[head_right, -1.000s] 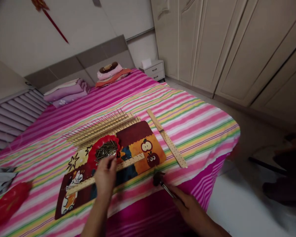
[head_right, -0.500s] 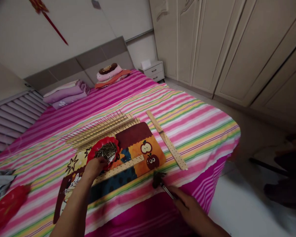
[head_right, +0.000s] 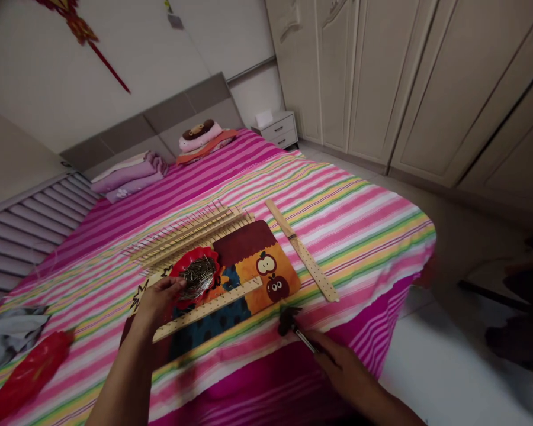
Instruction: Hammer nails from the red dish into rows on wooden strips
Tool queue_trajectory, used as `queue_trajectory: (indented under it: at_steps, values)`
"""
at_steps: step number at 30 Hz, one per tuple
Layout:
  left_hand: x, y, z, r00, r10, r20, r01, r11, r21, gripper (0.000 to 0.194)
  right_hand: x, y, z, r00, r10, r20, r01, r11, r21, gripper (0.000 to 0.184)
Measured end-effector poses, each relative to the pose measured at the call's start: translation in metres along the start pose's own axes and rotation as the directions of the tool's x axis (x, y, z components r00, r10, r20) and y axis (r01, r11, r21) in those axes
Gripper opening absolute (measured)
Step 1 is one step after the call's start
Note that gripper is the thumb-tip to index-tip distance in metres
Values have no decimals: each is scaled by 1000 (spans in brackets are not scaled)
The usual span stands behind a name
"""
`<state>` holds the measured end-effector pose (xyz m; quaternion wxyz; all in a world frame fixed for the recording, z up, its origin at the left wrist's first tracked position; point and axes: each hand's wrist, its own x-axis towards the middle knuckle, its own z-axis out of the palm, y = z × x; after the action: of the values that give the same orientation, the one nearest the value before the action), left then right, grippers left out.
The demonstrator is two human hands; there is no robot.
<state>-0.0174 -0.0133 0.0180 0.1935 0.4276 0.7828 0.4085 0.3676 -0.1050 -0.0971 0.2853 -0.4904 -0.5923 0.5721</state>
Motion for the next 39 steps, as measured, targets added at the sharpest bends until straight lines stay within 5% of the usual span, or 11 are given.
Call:
queue_trajectory:
  at_steps: [3,10,15,18,28,39]
  values:
    - [-4,9,-1,994,-90,66,99,986,-136,40,0,1,0,1000,-11,17,11,1000,-7,46]
    - [-33,37,1,985,-171,13,163,915,-369,46,0,0,-1,1000,-10,28,10,1000,6,45]
    - [-74,56,25,946,-149,287,261,876,-406,43,-1,-6,-2,999,-29,44,28,999,16,43]
    - [-94,57,50,924,-118,364,269,877,-399,41,-1,-6,-3,998,-50,31,49,998,25,42]
    - [-107,33,117,970,-177,165,239,804,-545,37,-2,1,-2,999,-27,35,25,999,48,39]
    - [-109,19,139,998,-60,35,69,904,-422,28,-2,-1,-1,999,-16,30,13,996,86,40]
